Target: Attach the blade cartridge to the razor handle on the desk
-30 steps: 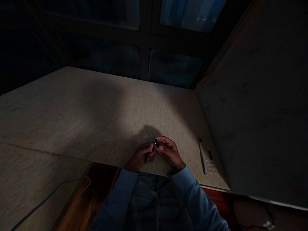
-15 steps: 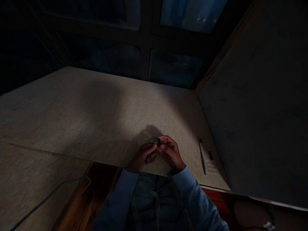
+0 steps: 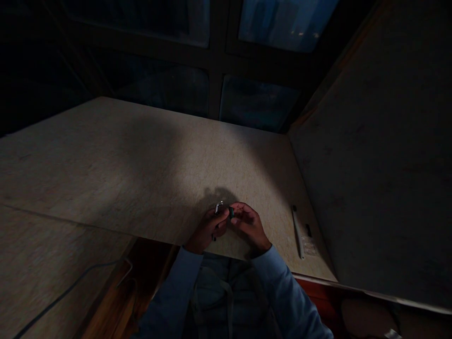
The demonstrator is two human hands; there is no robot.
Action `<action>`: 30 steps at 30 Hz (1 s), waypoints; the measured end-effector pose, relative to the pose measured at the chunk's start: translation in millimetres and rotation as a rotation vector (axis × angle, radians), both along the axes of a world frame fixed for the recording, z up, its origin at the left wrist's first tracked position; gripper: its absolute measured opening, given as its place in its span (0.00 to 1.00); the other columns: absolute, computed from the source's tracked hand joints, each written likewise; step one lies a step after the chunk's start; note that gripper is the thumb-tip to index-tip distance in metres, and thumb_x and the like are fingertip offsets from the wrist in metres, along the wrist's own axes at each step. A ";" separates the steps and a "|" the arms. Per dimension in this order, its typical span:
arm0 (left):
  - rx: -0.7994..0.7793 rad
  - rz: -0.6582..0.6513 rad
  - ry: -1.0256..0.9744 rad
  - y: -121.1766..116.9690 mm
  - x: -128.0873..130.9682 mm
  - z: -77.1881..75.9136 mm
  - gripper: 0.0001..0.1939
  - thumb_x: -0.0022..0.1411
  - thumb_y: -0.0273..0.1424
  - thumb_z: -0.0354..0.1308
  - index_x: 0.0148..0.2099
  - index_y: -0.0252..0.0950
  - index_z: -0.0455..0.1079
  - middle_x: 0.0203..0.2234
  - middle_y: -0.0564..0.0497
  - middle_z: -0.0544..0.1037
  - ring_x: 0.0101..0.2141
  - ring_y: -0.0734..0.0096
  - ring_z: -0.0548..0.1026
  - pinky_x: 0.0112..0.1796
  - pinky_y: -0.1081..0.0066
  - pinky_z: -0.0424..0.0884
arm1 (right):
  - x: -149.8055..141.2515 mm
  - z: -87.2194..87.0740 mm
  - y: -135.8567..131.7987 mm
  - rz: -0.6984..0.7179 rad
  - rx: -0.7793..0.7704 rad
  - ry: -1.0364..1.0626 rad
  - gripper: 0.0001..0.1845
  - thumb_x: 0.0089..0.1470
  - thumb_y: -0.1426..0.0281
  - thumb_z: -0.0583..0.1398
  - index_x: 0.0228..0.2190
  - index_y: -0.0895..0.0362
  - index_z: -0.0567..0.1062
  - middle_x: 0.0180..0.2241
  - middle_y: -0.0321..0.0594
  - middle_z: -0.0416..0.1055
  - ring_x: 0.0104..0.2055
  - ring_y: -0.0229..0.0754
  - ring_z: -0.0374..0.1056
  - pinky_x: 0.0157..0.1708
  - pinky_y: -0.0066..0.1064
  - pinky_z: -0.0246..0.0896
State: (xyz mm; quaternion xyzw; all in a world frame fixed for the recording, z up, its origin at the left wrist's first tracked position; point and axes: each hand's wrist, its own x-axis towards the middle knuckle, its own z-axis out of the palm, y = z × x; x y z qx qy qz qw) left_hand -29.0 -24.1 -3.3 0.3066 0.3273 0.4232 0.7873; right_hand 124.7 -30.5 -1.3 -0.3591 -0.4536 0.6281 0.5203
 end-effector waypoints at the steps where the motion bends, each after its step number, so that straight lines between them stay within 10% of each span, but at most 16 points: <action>1: -0.005 -0.002 0.003 -0.1 0.1 -0.4 0.24 0.51 0.47 0.67 0.31 0.35 0.60 0.13 0.63 0.58 0.11 0.86 0.51 0.15 0.79 0.45 | 0.2 0.4 -0.3 0.008 -0.001 -0.005 0.20 0.46 0.65 0.71 0.42 0.53 0.76 0.35 0.37 0.71 0.37 0.39 0.68 0.40 0.31 0.65; 23: 0.035 -0.126 0.022 1.9 -5.4 -4.5 0.23 0.53 0.43 0.67 0.23 0.34 0.60 0.12 0.60 0.56 0.12 0.85 0.52 0.17 0.74 0.45 | 11.7 -1.6 0.3 0.105 0.158 -0.175 0.24 0.45 0.70 0.71 0.46 0.51 0.78 0.36 0.37 0.70 0.39 0.39 0.68 0.41 0.32 0.65; 30: 0.055 -0.119 0.047 -2.7 -4.1 1.6 0.23 0.53 0.48 0.66 0.34 0.33 0.66 0.17 0.60 0.61 0.13 0.86 0.52 0.17 0.77 0.46 | 20.4 -2.9 -0.5 -0.012 0.045 -0.062 0.22 0.42 0.68 0.72 0.42 0.52 0.80 0.35 0.37 0.72 0.37 0.40 0.67 0.39 0.31 0.63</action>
